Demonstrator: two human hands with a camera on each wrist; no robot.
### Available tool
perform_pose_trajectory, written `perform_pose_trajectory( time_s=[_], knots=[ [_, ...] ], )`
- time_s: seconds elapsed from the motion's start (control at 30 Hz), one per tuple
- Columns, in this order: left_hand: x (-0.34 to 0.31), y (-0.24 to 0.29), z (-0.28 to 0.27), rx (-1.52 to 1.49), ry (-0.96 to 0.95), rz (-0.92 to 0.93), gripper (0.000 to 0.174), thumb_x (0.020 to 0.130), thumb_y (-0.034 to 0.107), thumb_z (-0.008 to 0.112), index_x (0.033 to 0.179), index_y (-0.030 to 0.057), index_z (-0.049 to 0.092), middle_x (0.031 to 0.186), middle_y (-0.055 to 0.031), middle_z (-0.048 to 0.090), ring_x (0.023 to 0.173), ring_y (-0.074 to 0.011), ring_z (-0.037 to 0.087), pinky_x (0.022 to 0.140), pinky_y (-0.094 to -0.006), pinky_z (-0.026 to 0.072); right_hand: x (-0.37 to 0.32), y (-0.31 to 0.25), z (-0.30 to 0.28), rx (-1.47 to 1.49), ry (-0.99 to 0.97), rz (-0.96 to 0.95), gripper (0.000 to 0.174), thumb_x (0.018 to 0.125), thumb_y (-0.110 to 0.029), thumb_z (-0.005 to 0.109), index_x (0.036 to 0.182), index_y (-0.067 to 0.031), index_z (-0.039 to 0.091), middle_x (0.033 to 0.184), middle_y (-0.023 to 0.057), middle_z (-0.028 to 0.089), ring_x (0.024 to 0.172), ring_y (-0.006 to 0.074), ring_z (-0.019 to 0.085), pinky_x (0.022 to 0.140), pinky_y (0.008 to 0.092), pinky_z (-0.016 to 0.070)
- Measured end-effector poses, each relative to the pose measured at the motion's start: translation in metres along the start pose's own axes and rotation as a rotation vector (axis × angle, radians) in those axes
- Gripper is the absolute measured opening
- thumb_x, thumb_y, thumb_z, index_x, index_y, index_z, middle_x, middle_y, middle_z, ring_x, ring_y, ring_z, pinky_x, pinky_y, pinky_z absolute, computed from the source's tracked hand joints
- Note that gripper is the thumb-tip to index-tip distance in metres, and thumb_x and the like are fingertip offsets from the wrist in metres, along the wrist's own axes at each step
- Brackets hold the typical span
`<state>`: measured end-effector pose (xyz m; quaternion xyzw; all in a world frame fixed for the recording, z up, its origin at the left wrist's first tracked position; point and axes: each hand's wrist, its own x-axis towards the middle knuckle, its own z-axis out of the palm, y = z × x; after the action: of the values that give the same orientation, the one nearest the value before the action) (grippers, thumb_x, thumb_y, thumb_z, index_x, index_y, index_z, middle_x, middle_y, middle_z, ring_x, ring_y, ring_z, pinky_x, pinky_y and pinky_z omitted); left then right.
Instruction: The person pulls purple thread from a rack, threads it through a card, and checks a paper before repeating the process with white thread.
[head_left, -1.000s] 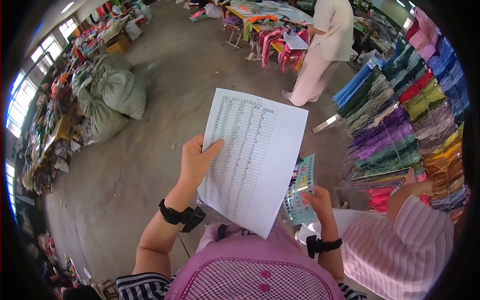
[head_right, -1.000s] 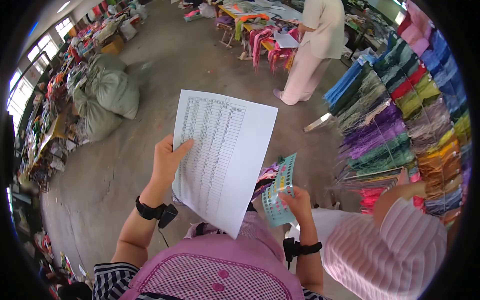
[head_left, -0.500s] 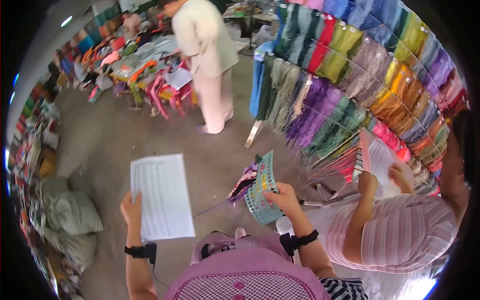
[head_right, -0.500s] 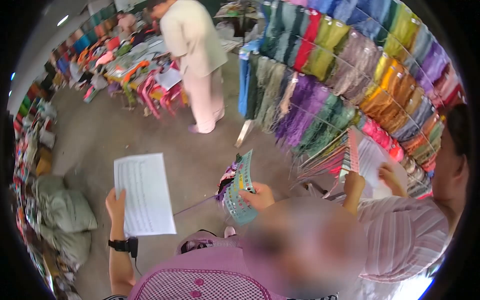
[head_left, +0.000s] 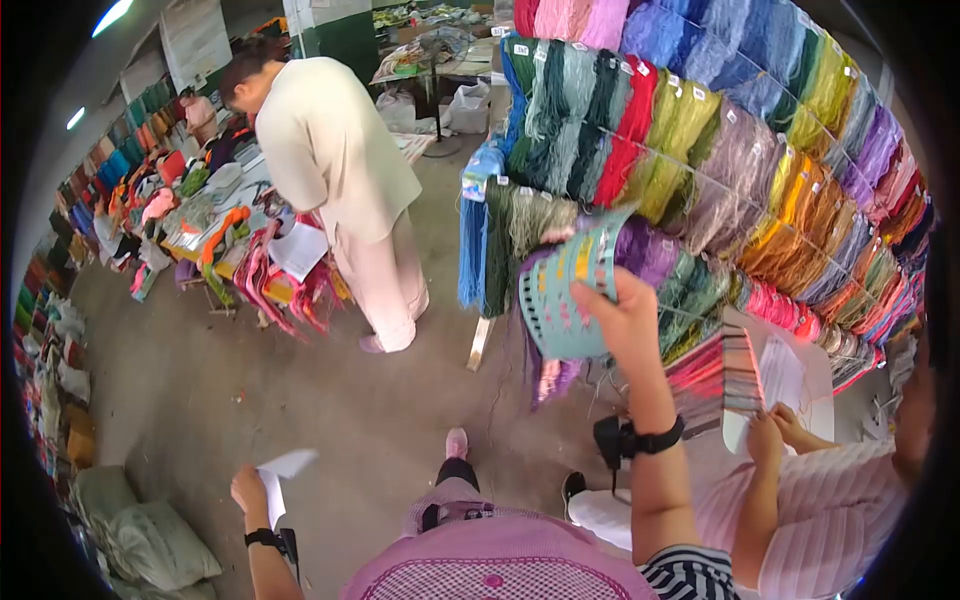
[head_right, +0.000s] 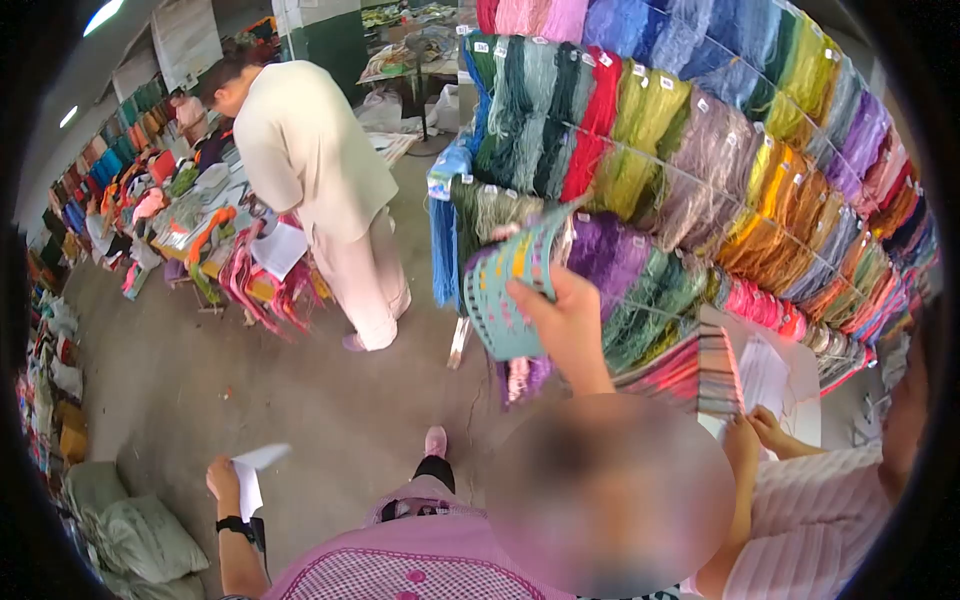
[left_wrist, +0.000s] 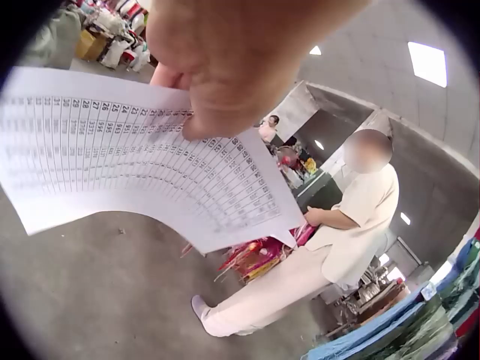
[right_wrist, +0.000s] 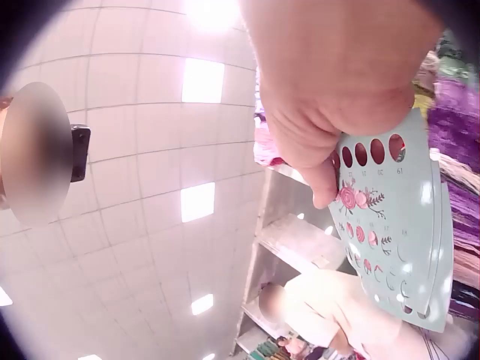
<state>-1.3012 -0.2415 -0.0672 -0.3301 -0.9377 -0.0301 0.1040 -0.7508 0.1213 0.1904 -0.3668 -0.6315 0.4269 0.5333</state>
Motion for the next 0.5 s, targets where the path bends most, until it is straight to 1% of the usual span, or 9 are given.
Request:
perform_pose_trajectory(
  time_s=[0.1, 0.17, 0.23, 0.3, 0.37, 0.4, 0.43, 0.47, 0.5],
  knots=[
    [0.056, 0.073, 0.011, -0.258, -0.006, 0.190, 0.013, 0.084, 0.015, 0.058, 0.090, 0.0083, 0.068, 0.084, -0.0186, 0.067, 0.081, -0.0381, 0.066, 0.071, -0.0456, 0.0520, 0.085, -0.020, 0.019, -0.184, -0.013, -0.128, 0.014, 0.087, -0.006, 0.069, 0.099, 0.0001, 0.070, 0.077, -0.0028, 0.065, 0.067, 0.0030, 0.055, 0.059, 0.0211, 0.0443],
    [0.100, 0.135, 0.000, -0.685, -0.072, 0.263, 0.012, 0.084, 0.010, 0.058, 0.088, 0.0047, 0.068, 0.081, -0.0142, 0.070, 0.075, -0.0288, 0.068, 0.068, -0.0386, 0.0524, 0.123, -0.035, 0.031, -0.169, 0.001, -0.148, 0.015, 0.087, -0.006, 0.068, 0.101, -0.0002, 0.070, 0.079, -0.0024, 0.067, 0.069, 0.0029, 0.056, 0.062, 0.0211, 0.0458],
    [0.158, 0.195, -0.002, -1.203, -0.167, 0.440, 0.013, 0.086, 0.008, 0.058, 0.089, 0.0014, 0.068, 0.079, -0.0071, 0.069, 0.074, -0.0176, 0.065, 0.067, -0.0321, 0.0514, 0.157, -0.033, 0.039, -0.149, 0.011, -0.173, 0.016, 0.088, -0.006, 0.068, 0.103, -0.0004, 0.070, 0.081, -0.0019, 0.068, 0.071, 0.0029, 0.058, 0.064, 0.0211, 0.0473],
    [0.187, 0.282, -0.074, -1.453, -0.382, 0.234, 0.012, 0.088, 0.008, 0.060, 0.092, 0.0004, 0.069, 0.082, -0.0032, 0.068, 0.079, -0.0129, 0.064, 0.068, -0.0293, 0.0514, 0.181, -0.022, 0.038, -0.257, 0.063, -0.205, 0.018, 0.088, -0.006, 0.068, 0.105, -0.0007, 0.070, 0.084, -0.0014, 0.070, 0.074, 0.0027, 0.059, 0.067, 0.0216, 0.0490],
    [0.242, 0.369, -0.107, -1.447, -0.553, 0.310, 0.019, 0.085, 0.007, 0.063, 0.103, -0.0006, 0.067, 0.092, -0.0063, 0.070, 0.082, -0.0148, 0.065, 0.073, -0.0291, 0.0522, 0.199, -0.008, 0.035, -0.270, 0.093, -0.185, 0.019, 0.088, -0.007, 0.068, 0.106, -0.0003, 0.070, 0.084, -0.0006, 0.070, 0.075, 0.0030, 0.059, 0.067, 0.0223, 0.0493],
    [0.251, 0.404, -0.130, -1.562, -0.613, 0.268, 0.026, 0.086, 0.008, 0.064, 0.109, -0.0024, 0.063, 0.098, -0.0086, 0.068, 0.085, -0.0175, 0.066, 0.075, -0.0306, 0.0531, 0.202, -0.001, 0.033, -0.318, 0.108, -0.152, 0.020, 0.087, -0.007, 0.069, 0.106, -0.0002, 0.070, 0.083, 0.0000, 0.070, 0.075, 0.0032, 0.059, 0.067, 0.0227, 0.0493],
    [0.257, 0.431, -0.149, -1.677, -0.673, 0.219, 0.032, 0.086, 0.008, 0.064, 0.116, -0.0043, 0.059, 0.103, -0.0109, 0.067, 0.088, -0.0202, 0.066, 0.078, -0.0321, 0.0540, 0.206, 0.005, 0.031, -0.366, 0.121, -0.119, 0.020, 0.087, -0.008, 0.069, 0.106, -0.0002, 0.070, 0.083, 0.0006, 0.071, 0.075, 0.0033, 0.060, 0.067, 0.0231, 0.0492],
    [0.265, 0.450, -0.160, -1.677, -0.685, 0.219, 0.032, 0.086, 0.008, 0.064, 0.116, -0.0043, 0.059, 0.103, -0.0109, 0.067, 0.088, -0.0202, 0.066, 0.078, -0.0321, 0.0540, 0.209, 0.010, 0.028, -0.331, 0.126, -0.107, 0.020, 0.086, -0.008, 0.070, 0.104, -0.0002, 0.070, 0.083, 0.0014, 0.071, 0.075, 0.0038, 0.060, 0.067, 0.0241, 0.0492],
    [0.272, 0.468, -0.169, -1.749, -0.777, 0.173, 0.035, 0.087, 0.009, 0.064, 0.117, -0.0066, 0.058, 0.105, -0.0123, 0.067, 0.089, -0.0212, 0.066, 0.078, -0.0324, 0.0540, 0.212, 0.014, 0.024, -0.340, 0.133, -0.100, 0.020, 0.086, -0.008, 0.070, 0.104, -0.0002, 0.070, 0.083, 0.0014, 0.071, 0.075, 0.0038, 0.060, 0.067, 0.0241, 0.0492]
  ],
)
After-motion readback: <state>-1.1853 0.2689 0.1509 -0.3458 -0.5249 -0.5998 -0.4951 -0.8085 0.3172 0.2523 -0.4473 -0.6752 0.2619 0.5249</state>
